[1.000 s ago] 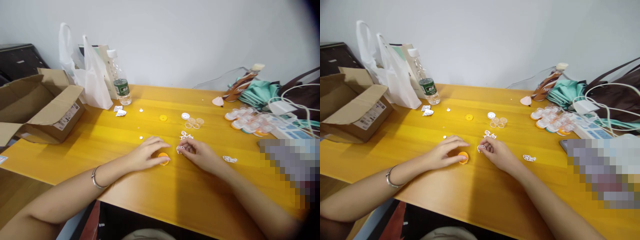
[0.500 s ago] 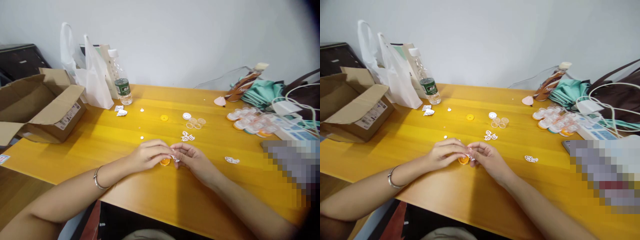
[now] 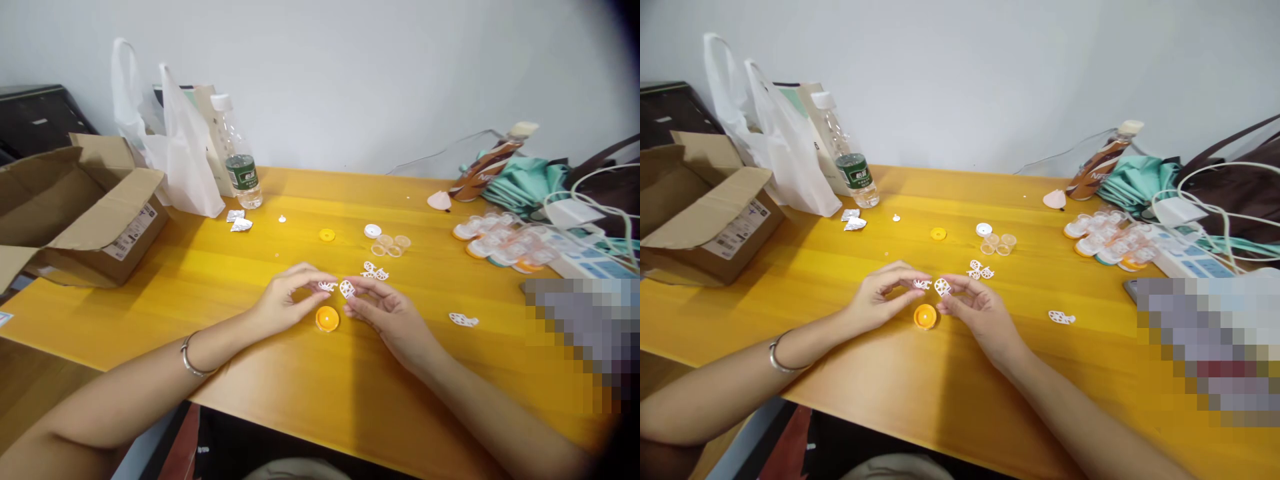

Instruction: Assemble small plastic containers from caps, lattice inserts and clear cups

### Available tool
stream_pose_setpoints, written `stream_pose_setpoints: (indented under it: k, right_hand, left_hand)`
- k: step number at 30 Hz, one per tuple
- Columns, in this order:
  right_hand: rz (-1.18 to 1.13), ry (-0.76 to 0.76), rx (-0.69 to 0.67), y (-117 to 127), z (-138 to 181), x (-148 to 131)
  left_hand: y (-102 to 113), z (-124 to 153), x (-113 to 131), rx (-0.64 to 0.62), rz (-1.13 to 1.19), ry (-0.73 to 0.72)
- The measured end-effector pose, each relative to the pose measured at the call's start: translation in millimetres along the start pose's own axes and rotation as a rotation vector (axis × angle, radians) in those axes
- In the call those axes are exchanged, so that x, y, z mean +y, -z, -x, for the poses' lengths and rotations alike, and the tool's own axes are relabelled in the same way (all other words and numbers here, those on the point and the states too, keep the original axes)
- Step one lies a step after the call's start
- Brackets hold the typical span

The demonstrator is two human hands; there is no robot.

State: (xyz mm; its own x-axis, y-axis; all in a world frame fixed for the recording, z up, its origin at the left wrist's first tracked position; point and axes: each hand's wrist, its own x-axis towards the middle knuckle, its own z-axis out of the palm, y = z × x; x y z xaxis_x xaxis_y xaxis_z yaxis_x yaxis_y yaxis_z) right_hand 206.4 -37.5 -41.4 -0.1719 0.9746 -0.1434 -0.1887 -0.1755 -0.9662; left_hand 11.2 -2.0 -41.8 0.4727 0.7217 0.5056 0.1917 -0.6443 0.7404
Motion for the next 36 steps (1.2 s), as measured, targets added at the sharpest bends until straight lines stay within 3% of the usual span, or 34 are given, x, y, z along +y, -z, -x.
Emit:
stream_pose_setpoints:
  k: [8, 12, 17, 23, 36]
  right_hand:
    - [0.095, 0.029, 0.018, 1.3, 1.7, -2.2]
    - [0.178, 0.074, 0.026, -1.9, 3.9, -3.9]
    - [0.136, 0.095, -0.079, -6.8, 8.4, -4.0]
    - [0.122, 0.108, -0.091, -7.2, 10.2, -4.3]
    - [0.155, 0.18, -0.087, -10.2, 10.1, -0.1]
  left_hand:
    - [3.0, 1.5, 2.5, 0.023, 0.016, 0.004]
    - [5.4, 1.1, 6.0, -0.049, 0.005, -0.058]
    - [5.2, 0.2, 6.5, -0.168, 0.012, -0.053]
    - [5.3, -1.5, 9.8, -0.212, 0.065, -0.032]
    - [-3.2, 3.0, 21.8, -0.169, 0.135, 0.152]
